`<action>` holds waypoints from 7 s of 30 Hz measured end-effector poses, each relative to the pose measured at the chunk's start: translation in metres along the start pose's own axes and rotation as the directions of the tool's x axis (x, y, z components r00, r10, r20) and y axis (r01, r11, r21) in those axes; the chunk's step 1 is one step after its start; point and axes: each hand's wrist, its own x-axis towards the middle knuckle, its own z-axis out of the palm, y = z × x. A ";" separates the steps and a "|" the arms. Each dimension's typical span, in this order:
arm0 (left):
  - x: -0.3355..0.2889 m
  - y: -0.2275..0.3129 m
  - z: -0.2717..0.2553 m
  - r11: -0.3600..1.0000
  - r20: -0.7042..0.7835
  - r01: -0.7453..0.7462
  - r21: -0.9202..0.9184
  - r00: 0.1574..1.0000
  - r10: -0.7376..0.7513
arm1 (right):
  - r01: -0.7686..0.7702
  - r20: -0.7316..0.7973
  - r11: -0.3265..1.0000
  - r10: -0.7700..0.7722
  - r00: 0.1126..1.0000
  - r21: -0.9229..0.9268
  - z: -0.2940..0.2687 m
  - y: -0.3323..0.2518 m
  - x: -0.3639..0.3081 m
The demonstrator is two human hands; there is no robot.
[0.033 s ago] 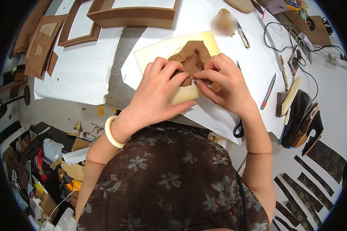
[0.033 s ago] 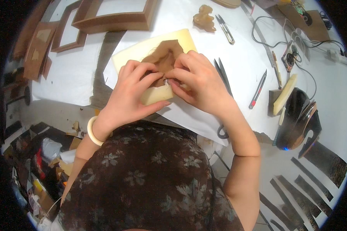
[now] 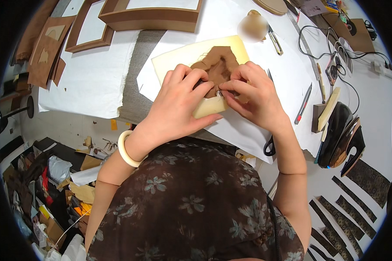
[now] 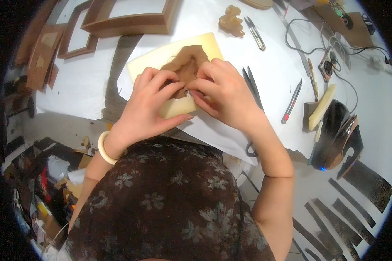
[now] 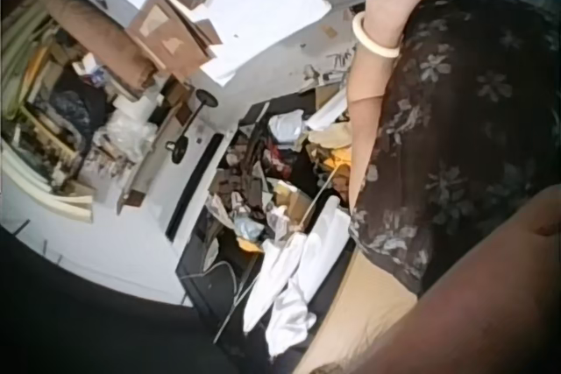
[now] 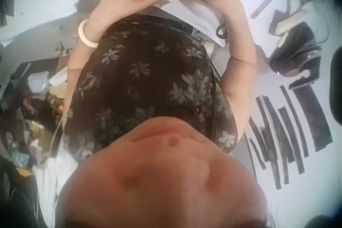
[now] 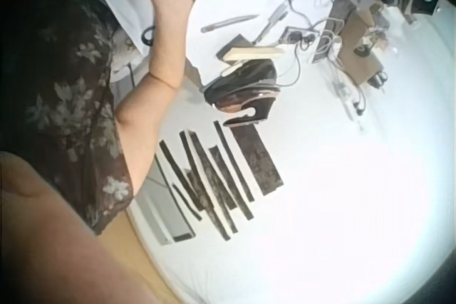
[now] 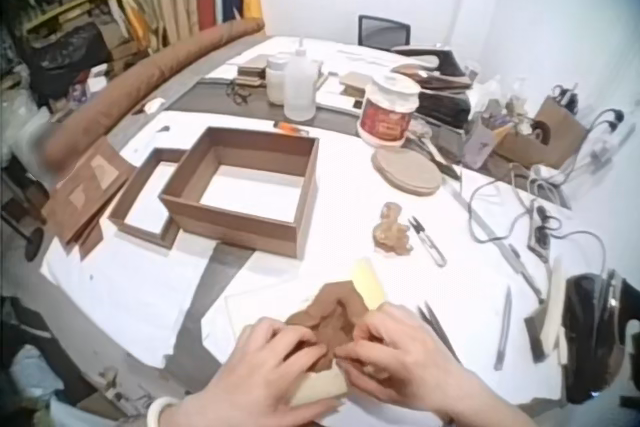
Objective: The person uses a heated tool to emboss a design onto a piece of brown leather mounted on a foam pad. They then use scissors to trim the edges of the leather and a small hammer to refine the embossed details. Finally, they compare the finished piece to a reference template.
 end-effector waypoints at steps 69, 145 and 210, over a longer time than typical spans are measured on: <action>0.066 -0.040 -0.034 0.870 0.123 -0.389 -0.304 0.889 0.441 | -0.918 -0.123 0.373 0.913 0.389 -0.136 -0.026 -0.076 -0.170; 0.083 -0.035 -0.074 0.907 0.198 -0.411 -0.097 0.885 0.422 | -0.848 -0.518 0.445 0.672 0.529 -0.289 0.011 -0.074 -0.179; -0.020 -0.004 0.016 0.991 -0.095 -0.133 -0.003 0.987 0.132 | -0.377 -0.336 0.912 0.410 0.848 0.161 0.031 -0.042 -0.018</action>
